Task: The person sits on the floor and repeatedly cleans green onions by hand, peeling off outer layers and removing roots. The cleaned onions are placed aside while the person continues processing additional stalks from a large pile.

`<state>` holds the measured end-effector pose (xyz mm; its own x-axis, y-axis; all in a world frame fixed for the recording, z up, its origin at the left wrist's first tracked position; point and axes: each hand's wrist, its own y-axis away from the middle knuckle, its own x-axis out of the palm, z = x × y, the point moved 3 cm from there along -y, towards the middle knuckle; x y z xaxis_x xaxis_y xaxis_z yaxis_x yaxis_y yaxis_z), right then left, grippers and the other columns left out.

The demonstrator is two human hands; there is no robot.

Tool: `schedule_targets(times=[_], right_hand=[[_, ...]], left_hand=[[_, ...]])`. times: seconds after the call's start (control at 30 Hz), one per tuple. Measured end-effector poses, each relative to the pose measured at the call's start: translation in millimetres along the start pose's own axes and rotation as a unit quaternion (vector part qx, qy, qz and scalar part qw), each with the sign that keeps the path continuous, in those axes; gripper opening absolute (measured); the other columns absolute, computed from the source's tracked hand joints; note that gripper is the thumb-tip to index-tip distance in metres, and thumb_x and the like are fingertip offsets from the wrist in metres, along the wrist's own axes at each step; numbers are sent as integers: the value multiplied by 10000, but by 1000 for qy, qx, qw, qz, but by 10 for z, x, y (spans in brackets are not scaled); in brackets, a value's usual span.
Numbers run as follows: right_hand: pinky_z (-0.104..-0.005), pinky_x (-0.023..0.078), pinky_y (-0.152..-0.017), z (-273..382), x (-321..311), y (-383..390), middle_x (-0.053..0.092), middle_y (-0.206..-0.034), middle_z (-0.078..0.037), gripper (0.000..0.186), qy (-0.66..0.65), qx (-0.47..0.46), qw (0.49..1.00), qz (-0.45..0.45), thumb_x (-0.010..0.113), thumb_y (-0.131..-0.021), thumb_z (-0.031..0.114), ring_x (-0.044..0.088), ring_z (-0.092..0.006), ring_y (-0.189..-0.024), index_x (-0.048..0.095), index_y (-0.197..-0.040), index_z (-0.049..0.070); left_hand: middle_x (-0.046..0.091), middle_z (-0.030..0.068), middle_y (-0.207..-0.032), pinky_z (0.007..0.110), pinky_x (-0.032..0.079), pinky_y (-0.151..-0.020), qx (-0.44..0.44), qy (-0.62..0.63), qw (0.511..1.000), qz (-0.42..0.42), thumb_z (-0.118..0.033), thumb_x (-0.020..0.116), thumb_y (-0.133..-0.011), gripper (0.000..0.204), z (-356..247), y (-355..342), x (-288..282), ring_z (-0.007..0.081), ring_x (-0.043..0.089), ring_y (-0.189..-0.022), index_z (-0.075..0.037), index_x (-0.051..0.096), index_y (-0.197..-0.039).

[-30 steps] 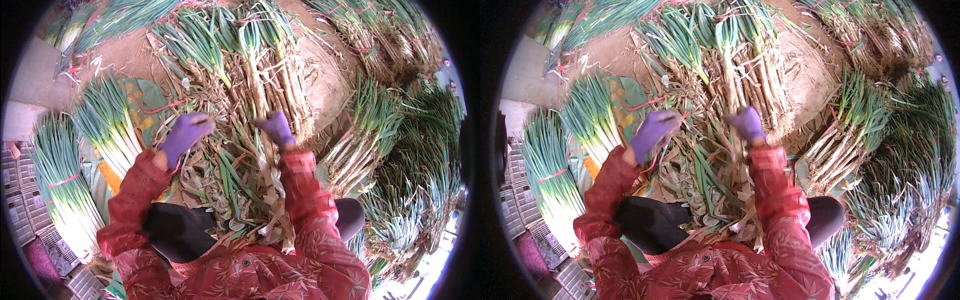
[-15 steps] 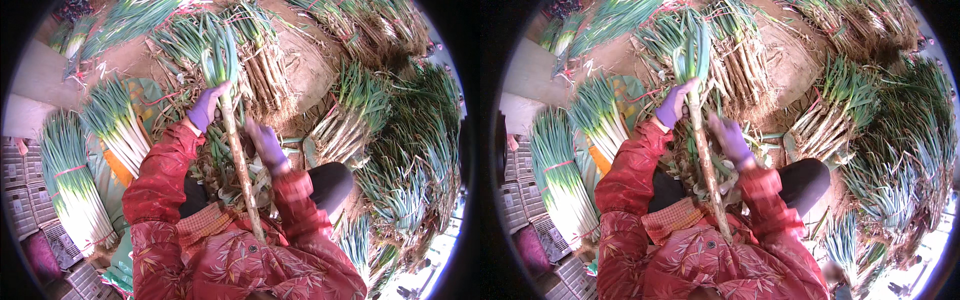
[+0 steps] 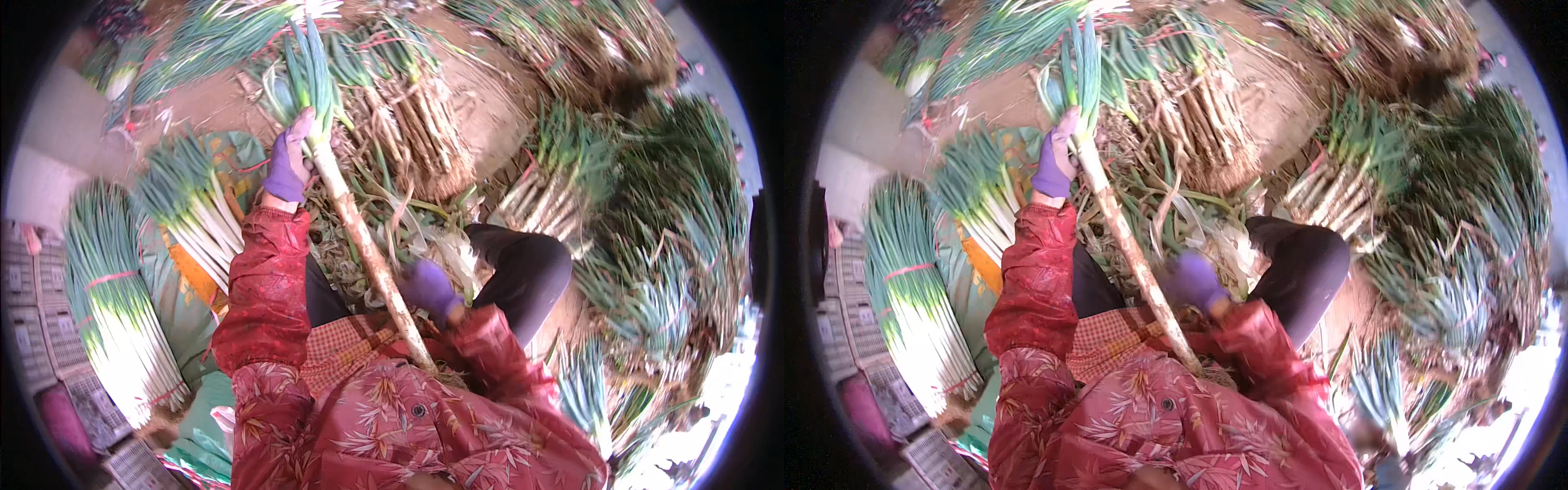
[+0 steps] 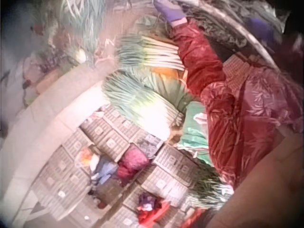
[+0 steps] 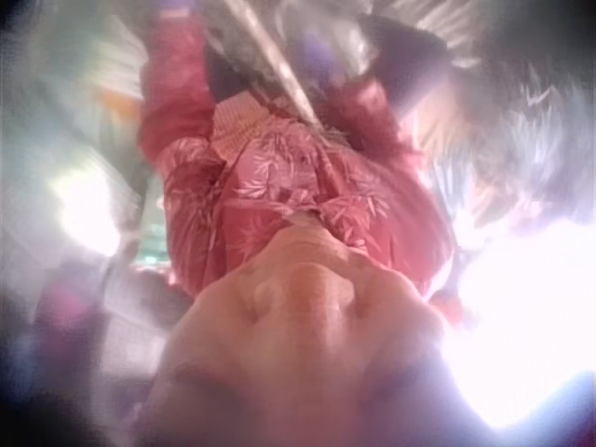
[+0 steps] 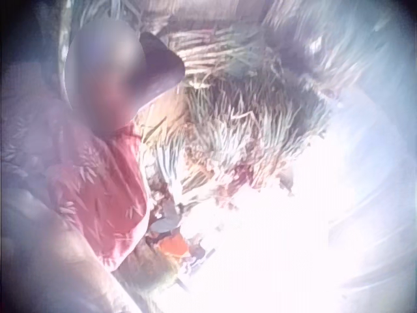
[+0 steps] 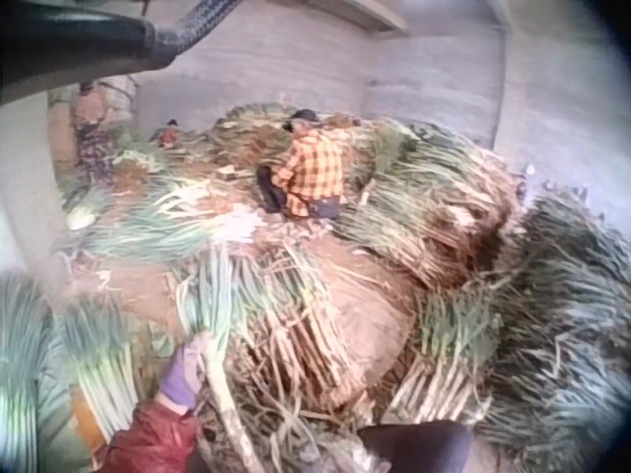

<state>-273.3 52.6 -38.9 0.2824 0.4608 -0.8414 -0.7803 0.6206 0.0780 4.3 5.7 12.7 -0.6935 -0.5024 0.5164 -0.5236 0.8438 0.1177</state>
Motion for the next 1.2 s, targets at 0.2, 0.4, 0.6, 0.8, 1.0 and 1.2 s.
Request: schedule_targets(times=[0.2, 0.4, 0.6, 0.8, 1.0, 1.2], right_hand=[[-279, 528, -636, -134, -198, -97, 649, -880, -99, 266, -651, 57, 752, 89, 586, -876, 228, 631, -166, -692, 561, -1035, 16], [-222, 386, -363, 164, -403, -138, 600, -641, -44, 495, -568, 198, 794, 87, 571, -909, 285, 517, -98, -412, 447, -1298, 5], [-237, 334, -326, 103, -393, -181, 549, -548, -21, 522, -584, 189, 785, 86, 530, -920, 409, 472, -107, -360, 498, -1248, 5], [-254, 302, -295, 165, -533, -207, 524, -516, -20, 547, -510, 186, 836, 80, 493, -928, 443, 414, -115, -301, 508, -1239, -6], [-227, 409, -482, -423, 26, -747, 588, -653, -21, 324, -424, 11, 897, -122, 484, -954, 169, 483, -73, -541, 564, -1168, -61], [-215, 389, -447, -272, -467, -438, 532, -623, 6, 310, -463, 129, 877, 12, 519, -936, 266, 500, -70, -531, 583, -1058, -12]], left_hand=[[669, 129, -862, 219, 401, -465, -142, 108, 984, 21, -247, 619, -844, 256, 369, -250, -159, 101, 492, -497, -89, 615, -1046], [603, 31, -704, 234, 390, -446, -77, -159, 984, -28, -194, 640, -842, 174, 276, 32, 128, 105, 417, -355, -28, 651, -894], [614, 1, -744, 207, 400, -527, 11, -76, 995, -57, -117, 678, -815, 165, 416, 146, 190, 65, 509, -565, 9, 667, -920], [601, -10, -719, 208, 384, -490, 68, -6, 982, -178, -72, 685, -805, 89, 685, 339, -86, 56, 496, -547, 8, 662, -837], [528, -20, -561, 262, 338, -432, 37, -25, 999, -22, -270, 679, -812, 293, 1200, 1387, 488, 117, 463, -464, -55, 594, -632], [577, 57, -638, 249, 443, -491, -282, -370, 824, 324, -264, 520, -905, 266, 1271, 2122, 336, 103, 564, -502, -28, 623, -835]])
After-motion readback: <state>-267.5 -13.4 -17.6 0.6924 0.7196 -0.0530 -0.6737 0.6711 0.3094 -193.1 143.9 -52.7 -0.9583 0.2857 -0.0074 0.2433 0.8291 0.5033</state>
